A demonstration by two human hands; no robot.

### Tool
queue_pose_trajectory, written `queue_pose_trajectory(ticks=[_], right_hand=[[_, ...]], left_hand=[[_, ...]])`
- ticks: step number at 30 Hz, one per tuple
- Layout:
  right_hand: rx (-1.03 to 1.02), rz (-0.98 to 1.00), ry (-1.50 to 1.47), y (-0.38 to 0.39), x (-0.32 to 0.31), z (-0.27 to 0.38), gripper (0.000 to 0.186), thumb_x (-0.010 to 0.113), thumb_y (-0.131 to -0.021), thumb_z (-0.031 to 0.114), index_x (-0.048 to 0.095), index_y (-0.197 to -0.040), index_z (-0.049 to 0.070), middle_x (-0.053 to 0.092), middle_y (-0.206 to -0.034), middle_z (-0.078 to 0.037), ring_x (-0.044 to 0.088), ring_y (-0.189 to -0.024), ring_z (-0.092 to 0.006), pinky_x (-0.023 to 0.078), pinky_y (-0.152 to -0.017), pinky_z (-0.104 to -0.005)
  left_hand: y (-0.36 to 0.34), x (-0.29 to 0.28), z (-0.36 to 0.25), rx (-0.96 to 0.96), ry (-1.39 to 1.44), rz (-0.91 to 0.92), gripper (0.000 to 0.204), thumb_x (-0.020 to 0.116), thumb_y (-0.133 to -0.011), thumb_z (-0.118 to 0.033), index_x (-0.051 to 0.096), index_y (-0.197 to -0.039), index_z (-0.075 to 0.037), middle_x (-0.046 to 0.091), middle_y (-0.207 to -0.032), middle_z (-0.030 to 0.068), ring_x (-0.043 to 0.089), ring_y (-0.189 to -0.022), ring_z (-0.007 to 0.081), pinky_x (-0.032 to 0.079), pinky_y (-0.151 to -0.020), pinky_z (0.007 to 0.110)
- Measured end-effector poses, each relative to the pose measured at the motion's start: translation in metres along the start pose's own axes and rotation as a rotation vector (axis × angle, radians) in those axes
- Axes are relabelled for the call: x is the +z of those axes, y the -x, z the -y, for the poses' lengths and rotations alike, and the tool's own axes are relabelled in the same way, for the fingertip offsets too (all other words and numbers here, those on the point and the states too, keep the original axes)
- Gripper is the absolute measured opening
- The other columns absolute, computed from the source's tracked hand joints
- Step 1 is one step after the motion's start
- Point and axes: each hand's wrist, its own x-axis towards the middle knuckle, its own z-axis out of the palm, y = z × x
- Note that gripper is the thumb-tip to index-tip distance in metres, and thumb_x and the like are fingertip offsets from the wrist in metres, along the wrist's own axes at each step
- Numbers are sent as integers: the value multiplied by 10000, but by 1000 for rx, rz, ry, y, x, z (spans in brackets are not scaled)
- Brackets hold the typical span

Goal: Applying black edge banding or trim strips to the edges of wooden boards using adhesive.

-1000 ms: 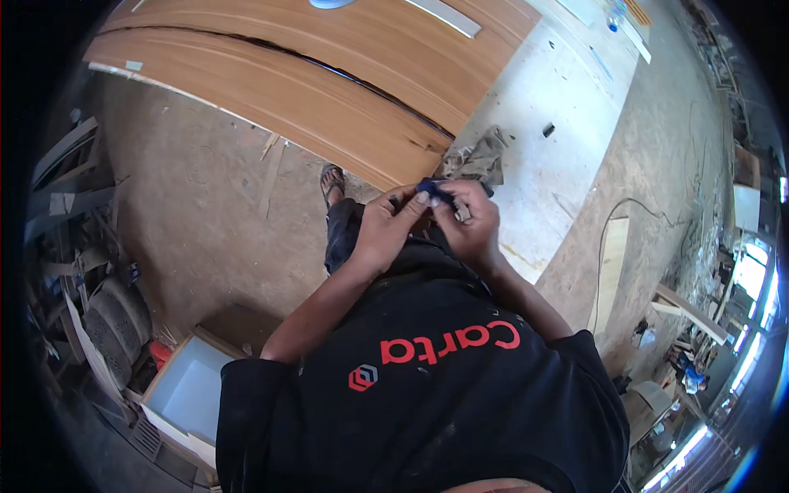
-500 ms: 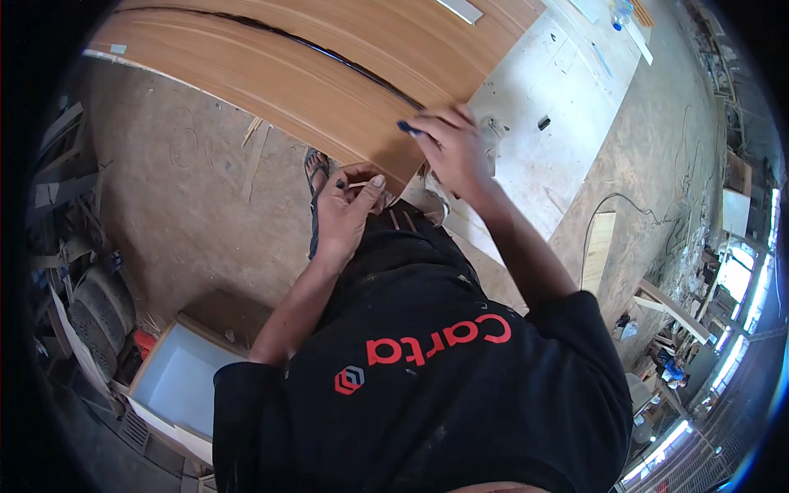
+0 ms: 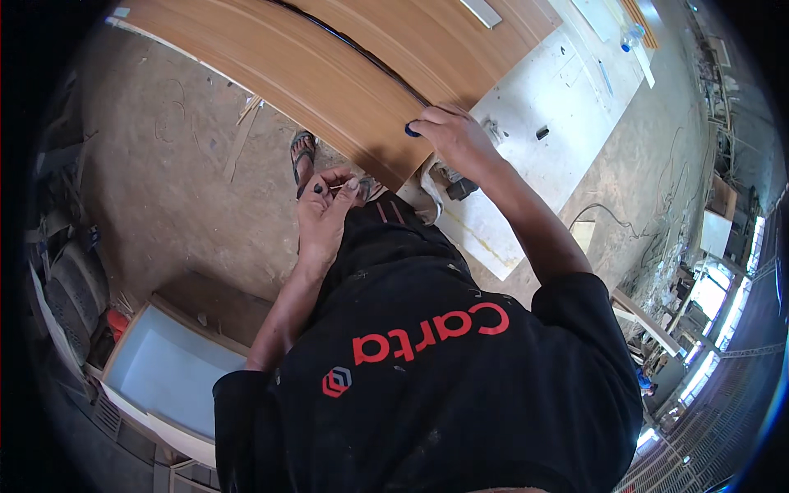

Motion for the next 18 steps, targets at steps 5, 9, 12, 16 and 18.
queue_pose_trajectory(ticks=[5,9,12,16,18], right_hand=[[46,-2,-28,15,-3,3,192,623,-839,30,695,-1014,59,617,-947,-49,623,-876,-261,511,-819,-368],[59,6,-2,22,-4,3,210,632,-825,21,700,-1020,57,619,-951,-52,624,-878,-263,508,-821,-367],[66,86,14,27,-11,6,215,637,-824,23,706,-1024,57,632,-959,-60,626,-880,-266,509,-815,-366],[177,139,-141,29,-36,15,261,636,-851,2,716,-1097,38,667,-984,-89,643,-839,-269,525,-738,-356],[403,10,-482,-5,-44,20,275,620,-874,-29,699,-1134,15,683,-1012,-102,655,-839,-238,530,-743,-315]], left_hand=[[-2,-5,-5,26,-11,-14,257,675,-1011,-98,614,-1239,4,645,-1094,71,619,-902,121,482,-799,230],[-4,-13,-8,60,-35,-65,251,667,-1012,-95,617,-1237,4,647,-1089,73,614,-887,122,487,-795,232],[1,-17,-13,43,-14,-94,242,656,-1014,-91,620,-1234,4,651,-1076,73,608,-873,122,490,-791,233],[4,-26,-14,12,-5,-92,221,639,-1015,-80,620,-1216,10,656,-1043,70,590,-888,116,492,-788,235],[-4,-31,-13,25,12,-87,227,641,-1017,-89,620,-1217,16,657,-1040,63,593,-896,116,490,-794,233]])
